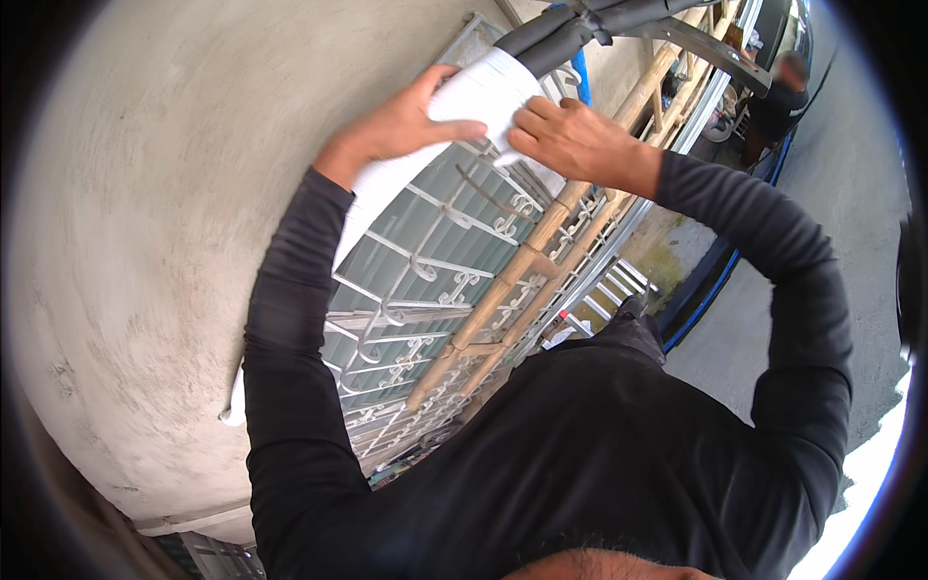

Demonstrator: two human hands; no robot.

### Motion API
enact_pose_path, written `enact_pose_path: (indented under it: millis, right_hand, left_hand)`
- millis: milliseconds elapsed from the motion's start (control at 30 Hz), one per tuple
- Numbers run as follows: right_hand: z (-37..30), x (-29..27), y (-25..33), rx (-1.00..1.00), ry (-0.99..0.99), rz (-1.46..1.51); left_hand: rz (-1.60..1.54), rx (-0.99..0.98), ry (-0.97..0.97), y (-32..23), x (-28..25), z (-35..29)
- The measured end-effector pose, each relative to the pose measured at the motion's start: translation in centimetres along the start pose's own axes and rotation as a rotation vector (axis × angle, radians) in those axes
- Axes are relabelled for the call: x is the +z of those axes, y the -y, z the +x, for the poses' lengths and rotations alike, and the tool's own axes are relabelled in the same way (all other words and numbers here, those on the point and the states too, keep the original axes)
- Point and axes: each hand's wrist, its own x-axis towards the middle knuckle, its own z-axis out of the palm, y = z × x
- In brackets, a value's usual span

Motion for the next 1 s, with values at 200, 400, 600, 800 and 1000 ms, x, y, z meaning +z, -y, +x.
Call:
enact_pose_path:
  millis: [200,400,600,800,1000]
  right_hand:
    - [1.1,8.6,-0.7,0.139,-0.2,-0.094]
    - [1.5,9.0,0.1,0.233,-0.269,-0.172]
    - [0.5,1.2,0.3,0.369,-0.091,0.207]
    - [6.9,-2.3,-6.6,0.193,-0.445,0.195]
    - [10.6,-3.3,-8.6,0.33,0.373,0.645]
  left_hand:
    - [-0.926,-0.44,0.546,1.8,-1.2,4.4]
    - [-1.061,-0.497,0.536,1.6,-0.2,4.8]
    - [-0.673,-0.458,0.214,1.9,-1.1,5.3]
    - [-0.274,-0.271,-0.237,-0.8,-1.1,4.4]
    - [-0.498,-0.024,-0.376,-2.9,-0.8,1.9]
